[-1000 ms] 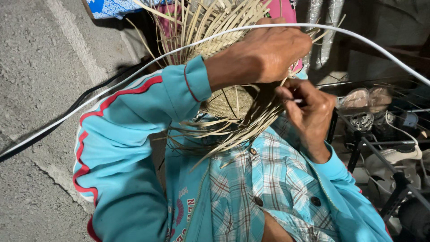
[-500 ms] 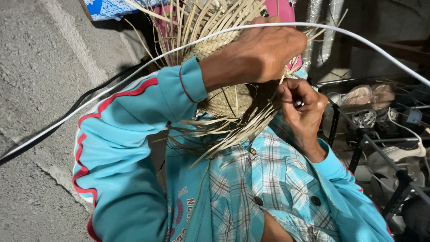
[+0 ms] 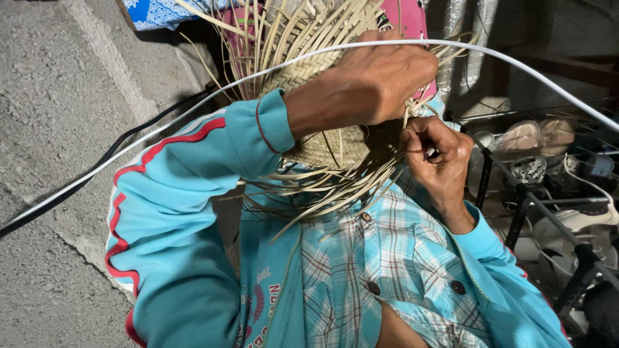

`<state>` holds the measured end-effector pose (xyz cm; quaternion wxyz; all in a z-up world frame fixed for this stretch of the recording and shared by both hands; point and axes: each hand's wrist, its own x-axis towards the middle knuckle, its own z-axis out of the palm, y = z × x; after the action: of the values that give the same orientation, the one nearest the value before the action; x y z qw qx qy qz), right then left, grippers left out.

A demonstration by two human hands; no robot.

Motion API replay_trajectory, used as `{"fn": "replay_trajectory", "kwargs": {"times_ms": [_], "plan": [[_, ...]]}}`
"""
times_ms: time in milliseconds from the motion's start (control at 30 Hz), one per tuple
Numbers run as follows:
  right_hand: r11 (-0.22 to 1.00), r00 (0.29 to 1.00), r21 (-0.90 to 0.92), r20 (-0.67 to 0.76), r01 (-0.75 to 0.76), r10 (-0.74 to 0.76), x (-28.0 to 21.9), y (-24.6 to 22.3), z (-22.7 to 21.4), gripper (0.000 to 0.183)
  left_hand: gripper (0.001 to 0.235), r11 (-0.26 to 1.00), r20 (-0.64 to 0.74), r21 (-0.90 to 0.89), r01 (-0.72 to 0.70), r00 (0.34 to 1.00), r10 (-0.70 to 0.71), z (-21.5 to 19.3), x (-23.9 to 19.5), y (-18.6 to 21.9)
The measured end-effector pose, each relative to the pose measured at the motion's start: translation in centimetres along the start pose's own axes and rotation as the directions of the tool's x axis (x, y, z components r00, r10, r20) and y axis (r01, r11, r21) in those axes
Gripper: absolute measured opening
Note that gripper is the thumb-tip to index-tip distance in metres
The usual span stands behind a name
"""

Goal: The person weaves a basket using dried plant fibers, interlacing strands by hand to form the basket's body. They occasionally pause to trim excess fibers and adjust the structure.

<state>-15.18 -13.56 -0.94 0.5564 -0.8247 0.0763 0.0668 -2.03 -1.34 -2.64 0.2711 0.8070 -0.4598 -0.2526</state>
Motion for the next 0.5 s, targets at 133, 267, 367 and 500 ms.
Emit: {"fn": "replay_trajectory", "kwargs": {"times_ms": [133,267,367,500], "plan": [[1.0,1.0,-0.003,0.012,-0.028,0.028,-0.1,-0.1,-0.1,0.011,0.015,1.0,0.034,-0.005,-0.005,0.999,0.005,0.6,-0.4,-0.5],[0.999,0.999,0.029,0.022,-0.036,0.035,0.0,-0.1,-0.1,0.011,0.018,0.989,-0.203,0.007,-0.145,0.969,0.144,0.7,-1.3,-0.5],[0.999,0.999,0.044,0.02,-0.032,0.031,-0.1,0.1,-0.1,0.011,0.018,0.981,-0.283,0.025,-0.193,0.939,0.193,0.1,-2.0,-0.3],[0.998,1.0,0.05,0.012,-0.029,0.029,-0.3,0.7,-0.1,0.013,0.021,0.958,-0.419,0.149,-0.246,0.862,0.286,-1.3,-2.4,1.0]]}}
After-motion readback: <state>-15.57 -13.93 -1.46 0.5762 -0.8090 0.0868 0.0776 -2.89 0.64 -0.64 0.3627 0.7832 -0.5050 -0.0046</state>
